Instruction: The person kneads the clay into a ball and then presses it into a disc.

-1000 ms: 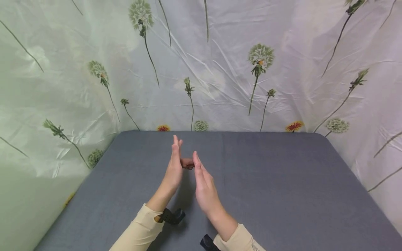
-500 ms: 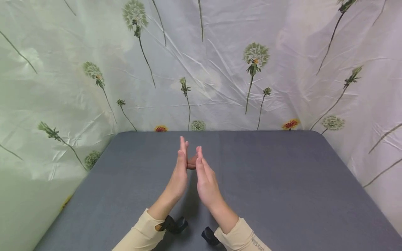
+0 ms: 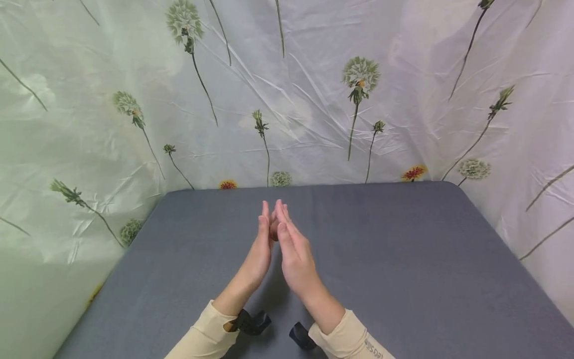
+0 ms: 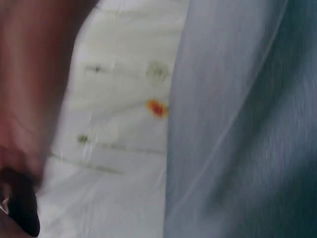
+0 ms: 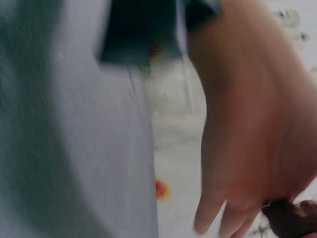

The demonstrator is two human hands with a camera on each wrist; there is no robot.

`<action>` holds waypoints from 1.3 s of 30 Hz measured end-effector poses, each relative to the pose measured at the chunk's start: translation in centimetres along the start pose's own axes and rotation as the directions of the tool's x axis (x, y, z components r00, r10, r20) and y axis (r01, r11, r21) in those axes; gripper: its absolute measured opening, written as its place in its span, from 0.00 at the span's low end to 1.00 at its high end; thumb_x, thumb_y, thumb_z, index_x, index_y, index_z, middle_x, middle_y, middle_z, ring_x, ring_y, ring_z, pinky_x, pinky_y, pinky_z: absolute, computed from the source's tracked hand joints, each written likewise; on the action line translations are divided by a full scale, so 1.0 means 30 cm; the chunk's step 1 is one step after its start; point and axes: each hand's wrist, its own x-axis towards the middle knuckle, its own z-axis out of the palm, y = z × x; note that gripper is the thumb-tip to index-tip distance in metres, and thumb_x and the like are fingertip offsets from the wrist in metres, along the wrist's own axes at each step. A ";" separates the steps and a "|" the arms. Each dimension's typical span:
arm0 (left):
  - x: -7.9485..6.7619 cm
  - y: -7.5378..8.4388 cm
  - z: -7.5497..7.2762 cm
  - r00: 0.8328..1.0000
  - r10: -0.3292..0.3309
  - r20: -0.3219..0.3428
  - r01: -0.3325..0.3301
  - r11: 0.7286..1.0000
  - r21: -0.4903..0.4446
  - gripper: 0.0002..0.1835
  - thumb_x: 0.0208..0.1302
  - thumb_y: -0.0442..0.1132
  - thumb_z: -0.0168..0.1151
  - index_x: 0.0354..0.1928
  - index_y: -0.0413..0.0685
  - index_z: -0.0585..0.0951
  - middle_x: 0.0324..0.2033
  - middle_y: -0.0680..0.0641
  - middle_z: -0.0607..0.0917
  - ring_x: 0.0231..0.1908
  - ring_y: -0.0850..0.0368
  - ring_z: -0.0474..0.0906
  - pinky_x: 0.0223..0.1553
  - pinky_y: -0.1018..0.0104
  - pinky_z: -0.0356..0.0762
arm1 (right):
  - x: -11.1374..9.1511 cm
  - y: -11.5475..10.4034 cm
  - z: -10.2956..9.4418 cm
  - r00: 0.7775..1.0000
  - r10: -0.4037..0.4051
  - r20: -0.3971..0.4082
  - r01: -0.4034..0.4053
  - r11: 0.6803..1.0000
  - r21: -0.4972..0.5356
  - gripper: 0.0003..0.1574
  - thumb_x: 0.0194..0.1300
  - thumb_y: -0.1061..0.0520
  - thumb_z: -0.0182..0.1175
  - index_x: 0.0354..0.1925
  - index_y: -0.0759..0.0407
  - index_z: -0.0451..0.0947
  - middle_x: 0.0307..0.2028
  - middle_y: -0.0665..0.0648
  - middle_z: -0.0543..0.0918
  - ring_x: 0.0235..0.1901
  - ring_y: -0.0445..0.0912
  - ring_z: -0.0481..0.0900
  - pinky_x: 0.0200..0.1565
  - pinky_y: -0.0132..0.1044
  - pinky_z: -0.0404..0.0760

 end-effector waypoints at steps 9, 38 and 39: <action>-0.018 0.051 -0.033 0.984 0.136 -0.114 -0.134 0.991 0.021 0.38 0.83 0.70 0.16 0.87 0.69 0.31 0.88 0.53 0.44 0.73 0.50 0.69 0.74 0.42 0.67 | -0.003 0.037 0.024 0.983 0.144 0.110 -0.147 0.989 0.019 0.38 0.92 0.45 0.28 0.86 0.63 0.44 0.85 0.60 0.56 0.86 0.54 0.48 0.83 0.60 0.46; 0.037 0.008 -0.131 0.998 -0.058 0.033 0.057 0.998 0.029 0.42 0.80 0.72 0.11 0.87 0.62 0.29 0.87 0.46 0.50 0.53 0.45 0.79 0.65 0.45 0.72 | -0.017 0.012 0.043 0.966 0.198 0.166 -0.208 0.977 0.049 0.40 0.91 0.42 0.27 0.86 0.65 0.44 0.86 0.61 0.48 0.87 0.56 0.43 0.84 0.62 0.44; 0.037 0.006 -0.121 0.996 -0.070 0.054 0.068 0.997 0.035 0.43 0.80 0.72 0.11 0.87 0.60 0.28 0.87 0.45 0.49 0.68 0.43 0.73 0.74 0.38 0.62 | -0.012 0.009 0.029 0.971 0.190 0.143 -0.199 0.979 0.054 0.40 0.91 0.41 0.27 0.86 0.64 0.45 0.87 0.60 0.48 0.87 0.56 0.43 0.84 0.62 0.44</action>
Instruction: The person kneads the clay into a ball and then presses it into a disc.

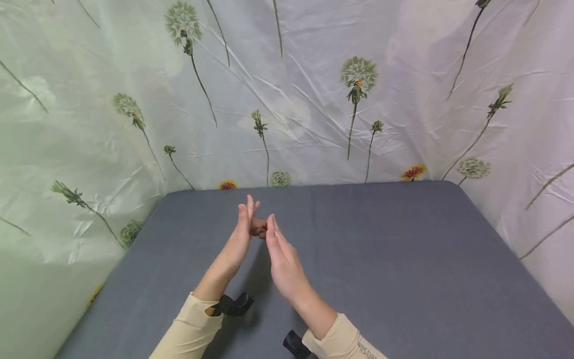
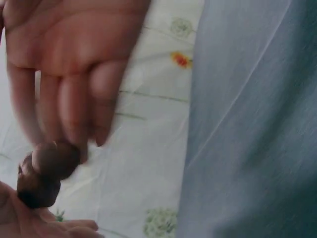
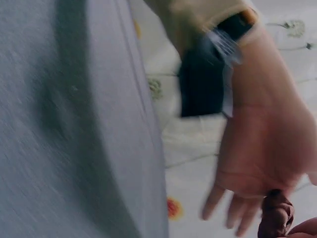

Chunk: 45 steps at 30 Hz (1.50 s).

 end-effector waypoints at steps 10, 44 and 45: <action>-0.037 0.029 0.078 0.995 0.069 0.076 -0.072 0.997 0.034 0.40 0.83 0.71 0.14 0.86 0.63 0.27 0.88 0.47 0.40 0.87 0.46 0.34 0.82 0.30 0.34 | 0.038 0.020 -0.066 0.998 0.051 0.041 -0.057 0.988 0.144 0.45 0.89 0.36 0.22 0.87 0.62 0.41 0.87 0.61 0.47 0.85 0.61 0.47 0.81 0.67 0.48; -0.007 0.001 0.033 0.993 0.115 -0.028 -0.115 0.993 0.009 0.40 0.84 0.70 0.19 0.86 0.64 0.28 0.88 0.51 0.41 0.87 0.47 0.38 0.82 0.32 0.44 | -0.009 -0.012 0.002 0.995 -0.100 -0.021 0.099 0.993 -0.057 0.37 0.92 0.45 0.26 0.85 0.64 0.50 0.86 0.56 0.51 0.86 0.51 0.47 0.80 0.29 0.52; -0.011 0.000 0.044 0.993 0.118 -0.002 -0.118 0.993 0.010 0.41 0.83 0.71 0.19 0.86 0.63 0.26 0.88 0.51 0.39 0.87 0.46 0.36 0.82 0.31 0.43 | -0.006 -0.018 -0.008 0.994 -0.099 -0.038 0.097 0.993 -0.065 0.37 0.92 0.45 0.26 0.85 0.63 0.52 0.86 0.54 0.53 0.86 0.50 0.48 0.80 0.30 0.52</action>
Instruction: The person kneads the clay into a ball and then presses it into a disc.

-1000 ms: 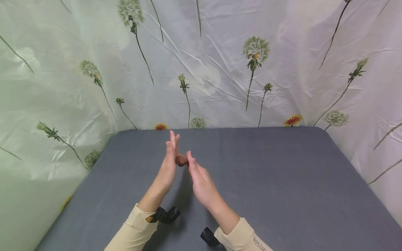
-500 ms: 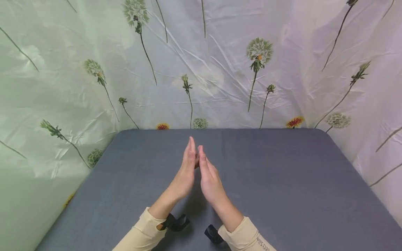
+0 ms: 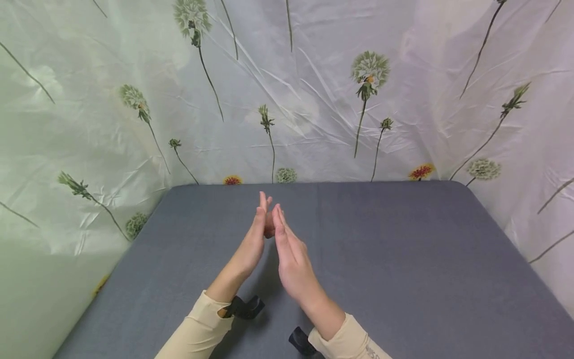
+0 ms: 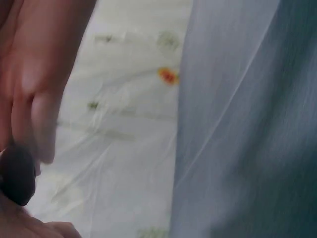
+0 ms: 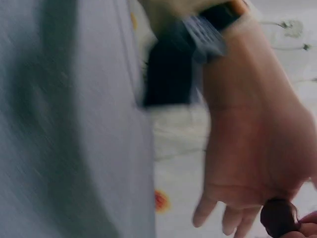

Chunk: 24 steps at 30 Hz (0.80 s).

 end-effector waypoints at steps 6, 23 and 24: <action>-0.037 0.040 0.043 0.994 0.080 0.073 -0.086 0.993 0.078 0.46 0.77 0.79 0.20 0.84 0.69 0.23 0.87 0.56 0.28 0.87 0.50 0.25 0.80 0.24 0.36 | 0.028 0.004 -0.043 0.993 0.113 0.037 -0.117 0.983 0.138 0.41 0.90 0.37 0.25 0.87 0.58 0.46 0.87 0.55 0.52 0.85 0.53 0.52 0.81 0.63 0.52; -0.003 0.005 -0.004 0.999 0.032 -0.012 -0.032 0.999 0.023 0.40 0.82 0.72 0.18 0.85 0.69 0.25 0.87 0.56 0.35 0.79 0.39 0.58 0.80 0.31 0.49 | -0.004 0.004 0.006 0.997 0.048 0.057 -0.045 0.998 -0.046 0.37 0.92 0.45 0.28 0.86 0.60 0.45 0.87 0.55 0.49 0.86 0.52 0.46 0.83 0.58 0.47; -0.006 0.008 0.014 0.999 0.039 0.017 -0.040 0.998 0.050 0.40 0.82 0.72 0.18 0.85 0.68 0.24 0.87 0.56 0.34 0.84 0.42 0.50 0.81 0.31 0.46 | 0.002 0.006 -0.005 0.998 0.054 0.037 -0.053 0.998 -0.021 0.38 0.92 0.44 0.27 0.86 0.60 0.44 0.87 0.56 0.48 0.86 0.53 0.45 0.83 0.60 0.47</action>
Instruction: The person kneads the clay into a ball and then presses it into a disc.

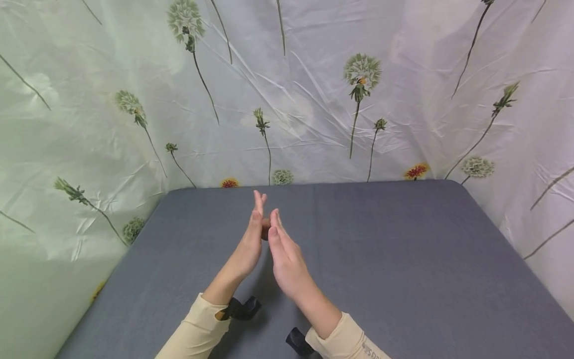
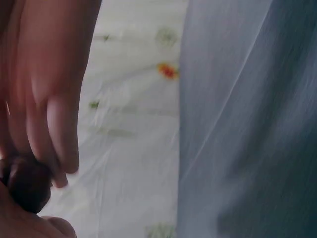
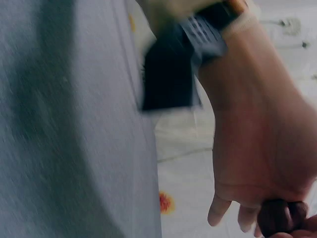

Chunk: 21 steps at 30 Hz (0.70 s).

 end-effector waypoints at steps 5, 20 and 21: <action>-0.027 0.029 0.062 0.997 0.009 0.071 -0.019 0.990 0.142 0.44 0.79 0.76 0.18 0.85 0.67 0.25 0.86 0.61 0.29 0.86 0.56 0.23 0.82 0.28 0.37 | 0.024 0.016 -0.037 0.998 0.056 -0.033 -0.050 0.988 0.147 0.41 0.91 0.39 0.24 0.87 0.59 0.43 0.87 0.57 0.46 0.86 0.56 0.45 0.81 0.66 0.49; 0.020 -0.024 -0.033 0.987 0.060 -0.146 -0.055 0.998 0.039 0.40 0.80 0.74 0.14 0.86 0.72 0.32 0.88 0.56 0.45 0.43 0.51 0.79 0.56 0.56 0.78 | -0.017 -0.010 0.035 0.998 0.009 0.066 -0.010 1.000 0.012 0.37 0.92 0.45 0.27 0.86 0.61 0.45 0.87 0.53 0.48 0.86 0.49 0.45 0.83 0.53 0.47; 0.016 -0.022 -0.019 0.991 0.067 -0.115 -0.062 0.997 0.050 0.40 0.80 0.74 0.15 0.86 0.71 0.31 0.88 0.56 0.43 0.56 0.49 0.79 0.65 0.51 0.75 | -0.013 -0.009 0.026 0.999 0.001 0.037 -0.002 1.000 0.017 0.37 0.92 0.45 0.27 0.86 0.62 0.46 0.87 0.55 0.48 0.86 0.50 0.45 0.83 0.54 0.47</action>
